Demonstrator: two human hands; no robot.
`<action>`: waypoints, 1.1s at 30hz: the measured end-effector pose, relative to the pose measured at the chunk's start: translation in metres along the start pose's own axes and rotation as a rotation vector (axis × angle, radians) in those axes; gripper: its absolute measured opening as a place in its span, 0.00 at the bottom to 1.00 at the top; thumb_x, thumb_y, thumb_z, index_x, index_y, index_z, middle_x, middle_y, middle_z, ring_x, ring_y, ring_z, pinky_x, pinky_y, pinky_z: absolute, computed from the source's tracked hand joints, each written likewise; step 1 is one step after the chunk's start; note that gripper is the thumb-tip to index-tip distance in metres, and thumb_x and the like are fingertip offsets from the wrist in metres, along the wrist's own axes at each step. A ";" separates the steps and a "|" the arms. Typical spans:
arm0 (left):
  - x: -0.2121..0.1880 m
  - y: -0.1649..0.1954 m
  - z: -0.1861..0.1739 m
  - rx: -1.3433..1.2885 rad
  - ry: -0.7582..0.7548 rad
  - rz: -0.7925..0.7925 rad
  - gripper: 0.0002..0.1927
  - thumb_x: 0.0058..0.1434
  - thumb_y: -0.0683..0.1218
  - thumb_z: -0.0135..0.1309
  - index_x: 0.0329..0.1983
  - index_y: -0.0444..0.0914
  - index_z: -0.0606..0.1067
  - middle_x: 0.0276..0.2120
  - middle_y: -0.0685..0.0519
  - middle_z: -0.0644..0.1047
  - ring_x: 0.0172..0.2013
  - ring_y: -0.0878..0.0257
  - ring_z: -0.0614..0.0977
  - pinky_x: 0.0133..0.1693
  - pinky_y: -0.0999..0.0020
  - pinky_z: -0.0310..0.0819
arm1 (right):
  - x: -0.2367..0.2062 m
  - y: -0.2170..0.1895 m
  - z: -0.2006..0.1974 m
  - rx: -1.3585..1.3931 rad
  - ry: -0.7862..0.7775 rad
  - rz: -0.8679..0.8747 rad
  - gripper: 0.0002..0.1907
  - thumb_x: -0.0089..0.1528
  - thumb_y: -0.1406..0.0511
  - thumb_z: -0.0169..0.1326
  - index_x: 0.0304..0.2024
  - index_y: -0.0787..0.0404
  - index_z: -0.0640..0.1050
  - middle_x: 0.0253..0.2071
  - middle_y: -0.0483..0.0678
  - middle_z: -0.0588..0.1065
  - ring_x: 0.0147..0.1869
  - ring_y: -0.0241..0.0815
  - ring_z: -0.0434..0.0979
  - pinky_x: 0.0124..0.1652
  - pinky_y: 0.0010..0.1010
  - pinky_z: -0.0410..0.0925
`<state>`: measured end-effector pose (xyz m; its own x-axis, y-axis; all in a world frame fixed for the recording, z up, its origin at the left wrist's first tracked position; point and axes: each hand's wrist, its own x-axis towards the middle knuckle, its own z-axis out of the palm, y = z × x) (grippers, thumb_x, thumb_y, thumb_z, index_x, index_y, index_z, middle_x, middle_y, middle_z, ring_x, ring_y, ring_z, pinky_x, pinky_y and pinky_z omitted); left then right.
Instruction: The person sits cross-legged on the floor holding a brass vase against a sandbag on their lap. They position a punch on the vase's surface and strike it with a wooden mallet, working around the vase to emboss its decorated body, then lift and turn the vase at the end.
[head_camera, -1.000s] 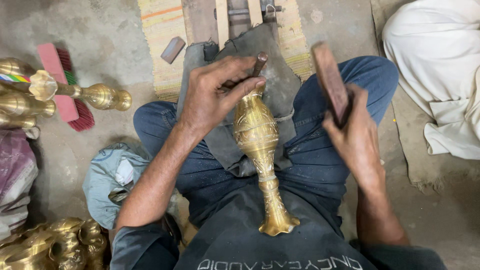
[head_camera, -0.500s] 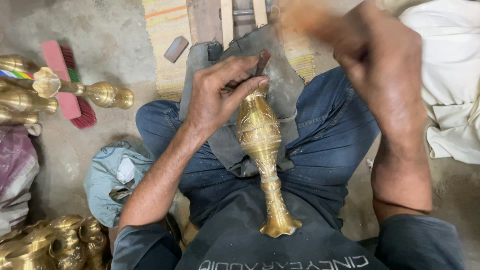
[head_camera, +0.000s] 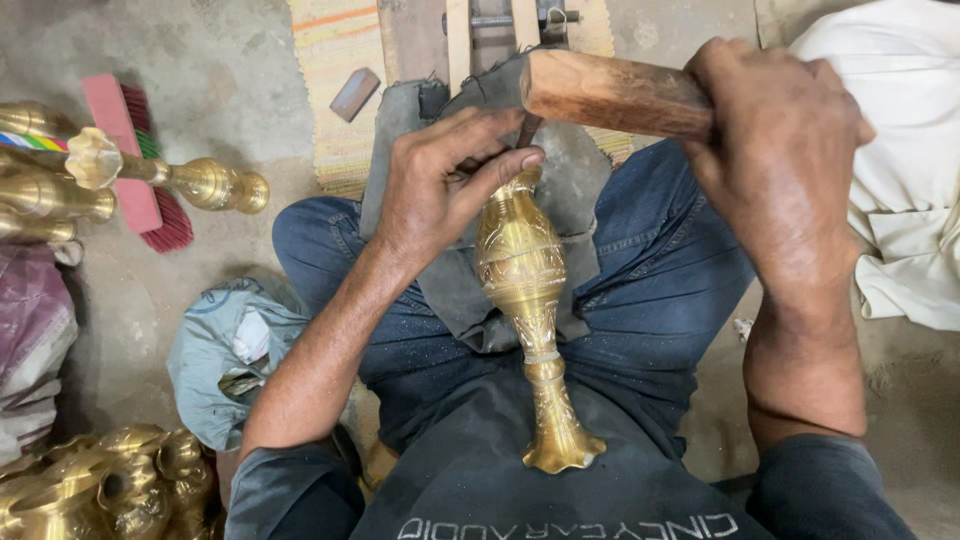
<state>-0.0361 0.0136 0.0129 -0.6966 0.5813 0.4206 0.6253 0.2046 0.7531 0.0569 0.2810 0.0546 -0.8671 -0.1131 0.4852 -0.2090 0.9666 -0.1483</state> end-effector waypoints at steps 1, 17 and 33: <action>0.000 0.000 0.000 -0.005 -0.005 -0.024 0.18 0.66 0.44 0.66 0.56 0.33 0.79 0.37 0.49 0.81 0.36 0.64 0.87 0.36 0.71 0.84 | 0.000 0.001 0.001 0.121 -0.009 0.066 0.16 0.59 0.72 0.64 0.44 0.63 0.72 0.38 0.50 0.75 0.43 0.48 0.79 0.44 0.39 0.69; -0.004 -0.016 -0.003 -0.218 -0.028 -0.019 0.16 0.72 0.44 0.63 0.61 0.37 0.78 0.50 0.50 0.83 0.46 0.63 0.88 0.46 0.71 0.90 | -0.005 0.001 0.000 0.158 0.038 0.039 0.15 0.62 0.73 0.67 0.45 0.67 0.73 0.36 0.54 0.74 0.41 0.52 0.79 0.43 0.39 0.69; -0.001 -0.004 -0.006 -0.060 -0.040 0.034 0.18 0.68 0.44 0.65 0.58 0.33 0.77 0.42 0.49 0.83 0.41 0.62 0.88 0.40 0.69 0.87 | 0.004 -0.013 -0.009 0.290 -0.051 0.153 0.17 0.64 0.72 0.68 0.45 0.66 0.70 0.31 0.51 0.73 0.35 0.49 0.78 0.39 0.39 0.68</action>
<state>-0.0402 0.0078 0.0125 -0.6603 0.6180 0.4267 0.6253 0.1377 0.7682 0.0601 0.2697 0.0661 -0.9181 0.0096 0.3962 -0.1888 0.8683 -0.4587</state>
